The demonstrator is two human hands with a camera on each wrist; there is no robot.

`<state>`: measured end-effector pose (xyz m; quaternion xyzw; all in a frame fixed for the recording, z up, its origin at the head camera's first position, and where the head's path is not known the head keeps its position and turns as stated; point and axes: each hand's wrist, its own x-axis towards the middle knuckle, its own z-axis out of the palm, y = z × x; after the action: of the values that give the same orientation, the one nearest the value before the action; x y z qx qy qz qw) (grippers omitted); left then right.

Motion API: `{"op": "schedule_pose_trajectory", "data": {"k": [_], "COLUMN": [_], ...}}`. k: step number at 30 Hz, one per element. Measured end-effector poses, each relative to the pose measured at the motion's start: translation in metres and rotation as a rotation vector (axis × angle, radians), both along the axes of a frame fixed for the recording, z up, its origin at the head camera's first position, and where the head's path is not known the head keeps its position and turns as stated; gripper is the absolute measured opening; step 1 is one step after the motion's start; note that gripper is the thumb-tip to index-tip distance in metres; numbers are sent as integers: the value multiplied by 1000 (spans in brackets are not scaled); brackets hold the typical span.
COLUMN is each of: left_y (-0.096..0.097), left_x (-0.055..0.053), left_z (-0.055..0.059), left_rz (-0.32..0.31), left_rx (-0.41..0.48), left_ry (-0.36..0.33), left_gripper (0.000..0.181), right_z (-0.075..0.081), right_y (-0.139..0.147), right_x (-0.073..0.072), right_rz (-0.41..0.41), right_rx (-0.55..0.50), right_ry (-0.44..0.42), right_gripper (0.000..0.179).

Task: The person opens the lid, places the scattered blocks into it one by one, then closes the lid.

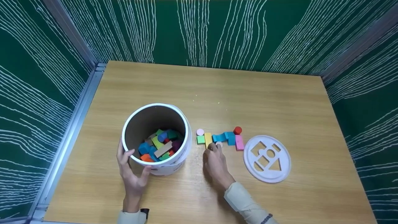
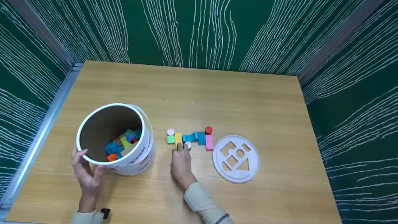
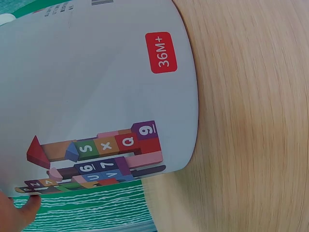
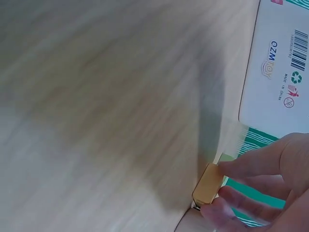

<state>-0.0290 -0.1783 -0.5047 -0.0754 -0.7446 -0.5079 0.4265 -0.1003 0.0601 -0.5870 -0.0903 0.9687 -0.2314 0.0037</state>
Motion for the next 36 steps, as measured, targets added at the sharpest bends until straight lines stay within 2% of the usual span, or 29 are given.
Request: {"op": "schedule_pose_trajectory", "data": {"k": [8, 13, 17, 20, 26, 36], "left_y": [0, 0, 0, 0, 0, 0], "left_x": [1, 1, 2, 3, 3, 3], "left_z": [-1, -1, 0, 1, 2, 2], "left_rz": [-6, -7, -14, -19, -13, -5], "left_rx": [2, -1, 3, 9, 3, -6], "left_ry": [10, -2, -22, -33, -41, -44], "left_gripper": [66, 66, 67, 67, 68, 68], "right_z": [2, 1, 1, 0, -5, -9], "right_y": [3, 4, 7, 8, 12, 17], "right_x": [4, 6, 12, 16, 19, 17], "right_rz": [-20, -33, 11, 40, 12, -68], "right_rx": [-60, -102, -74, -45, -65, -103], "right_ry": [-102, -135, -71, 8, 113, 79], "right_gripper": [17, 17, 16, 14, 11, 8]}}
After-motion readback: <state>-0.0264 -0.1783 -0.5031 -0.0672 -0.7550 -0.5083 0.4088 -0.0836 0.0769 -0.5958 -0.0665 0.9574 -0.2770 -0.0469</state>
